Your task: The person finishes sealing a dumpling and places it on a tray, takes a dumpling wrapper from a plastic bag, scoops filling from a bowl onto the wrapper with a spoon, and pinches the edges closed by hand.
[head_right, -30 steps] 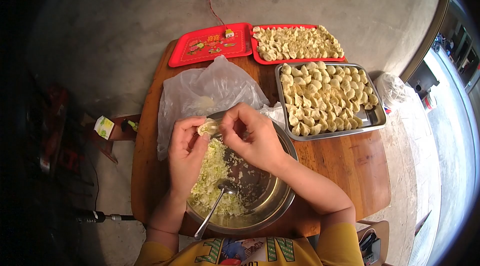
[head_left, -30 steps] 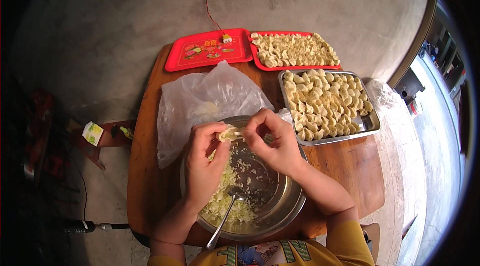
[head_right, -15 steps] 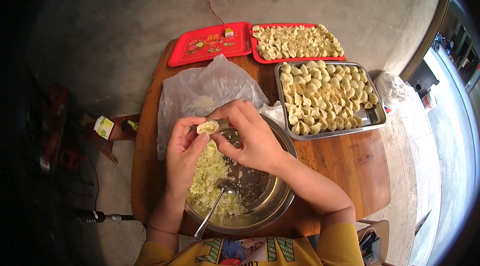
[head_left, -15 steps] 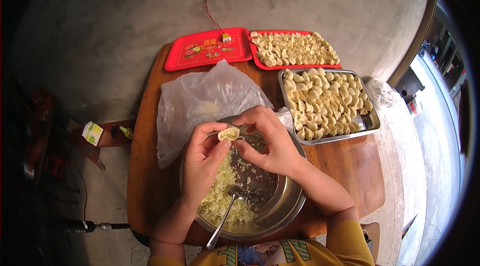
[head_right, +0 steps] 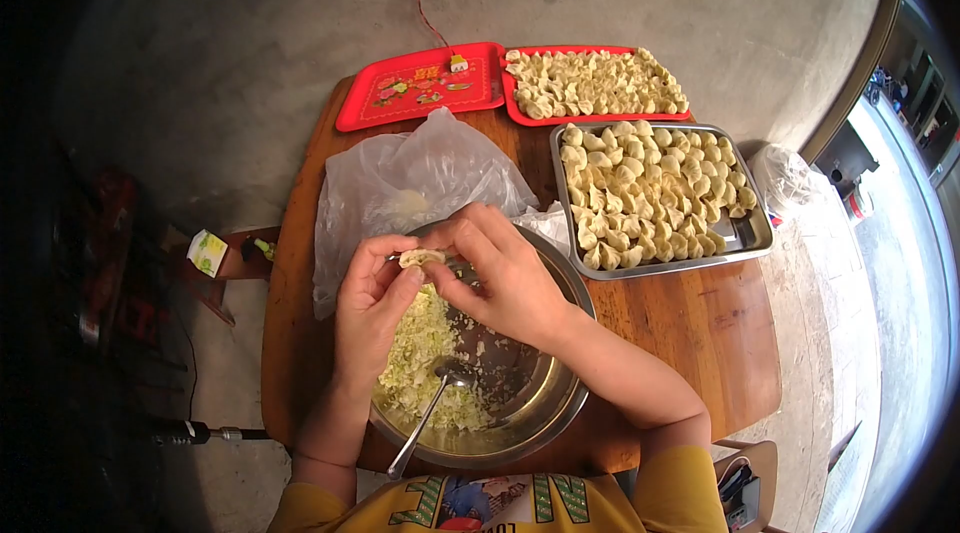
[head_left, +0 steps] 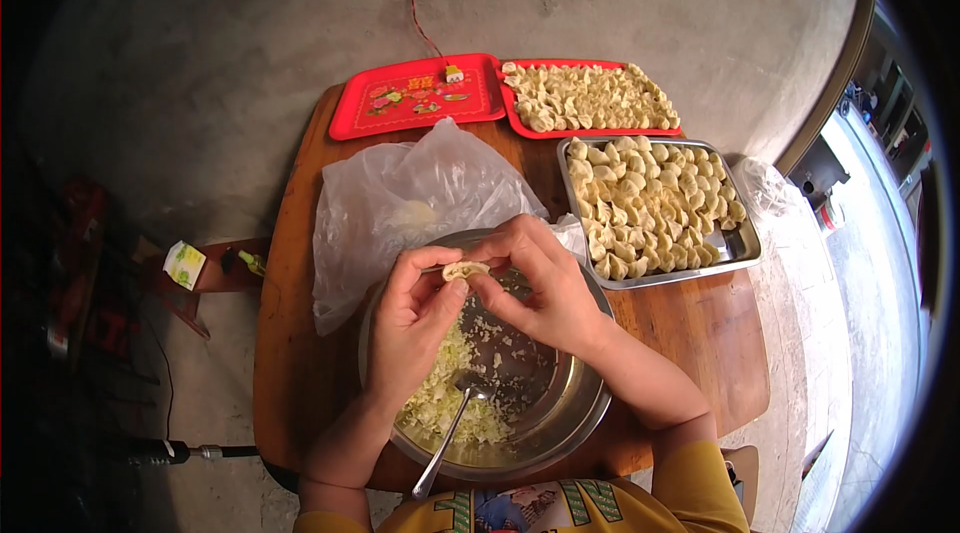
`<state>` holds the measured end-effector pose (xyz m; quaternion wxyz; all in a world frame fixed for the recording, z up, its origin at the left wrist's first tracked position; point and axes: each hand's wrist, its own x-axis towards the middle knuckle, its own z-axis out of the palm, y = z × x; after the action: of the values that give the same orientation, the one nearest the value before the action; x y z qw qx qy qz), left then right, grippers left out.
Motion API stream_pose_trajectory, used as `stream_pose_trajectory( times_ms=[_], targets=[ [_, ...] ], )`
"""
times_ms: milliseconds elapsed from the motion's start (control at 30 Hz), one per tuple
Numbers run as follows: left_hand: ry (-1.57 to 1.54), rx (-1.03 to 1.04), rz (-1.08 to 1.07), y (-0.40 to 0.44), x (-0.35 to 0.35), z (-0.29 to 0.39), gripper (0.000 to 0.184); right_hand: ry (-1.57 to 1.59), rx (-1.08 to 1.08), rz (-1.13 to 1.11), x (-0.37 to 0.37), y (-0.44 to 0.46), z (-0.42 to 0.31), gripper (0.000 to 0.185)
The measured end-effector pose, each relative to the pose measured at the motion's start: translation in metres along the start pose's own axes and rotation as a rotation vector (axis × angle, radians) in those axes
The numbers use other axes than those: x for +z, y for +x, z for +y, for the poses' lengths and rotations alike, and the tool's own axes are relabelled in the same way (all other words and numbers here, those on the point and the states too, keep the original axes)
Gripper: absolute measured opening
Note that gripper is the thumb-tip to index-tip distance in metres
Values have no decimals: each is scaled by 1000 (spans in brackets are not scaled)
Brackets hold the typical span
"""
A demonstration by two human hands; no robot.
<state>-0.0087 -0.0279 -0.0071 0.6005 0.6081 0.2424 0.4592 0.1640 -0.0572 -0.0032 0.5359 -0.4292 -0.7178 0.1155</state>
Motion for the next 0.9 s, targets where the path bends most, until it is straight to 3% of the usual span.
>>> stream_pose_trajectory(
  times_ms=[633, 900],
  targets=[
    [60, 22, 43, 0, 1, -1, 16, -21, -27, -11, 1, -1, 1, 21],
    [120, 87, 34, -1, 0, -1, 12, -215, -210, 16, -1, -2, -1, 26]
  ],
)
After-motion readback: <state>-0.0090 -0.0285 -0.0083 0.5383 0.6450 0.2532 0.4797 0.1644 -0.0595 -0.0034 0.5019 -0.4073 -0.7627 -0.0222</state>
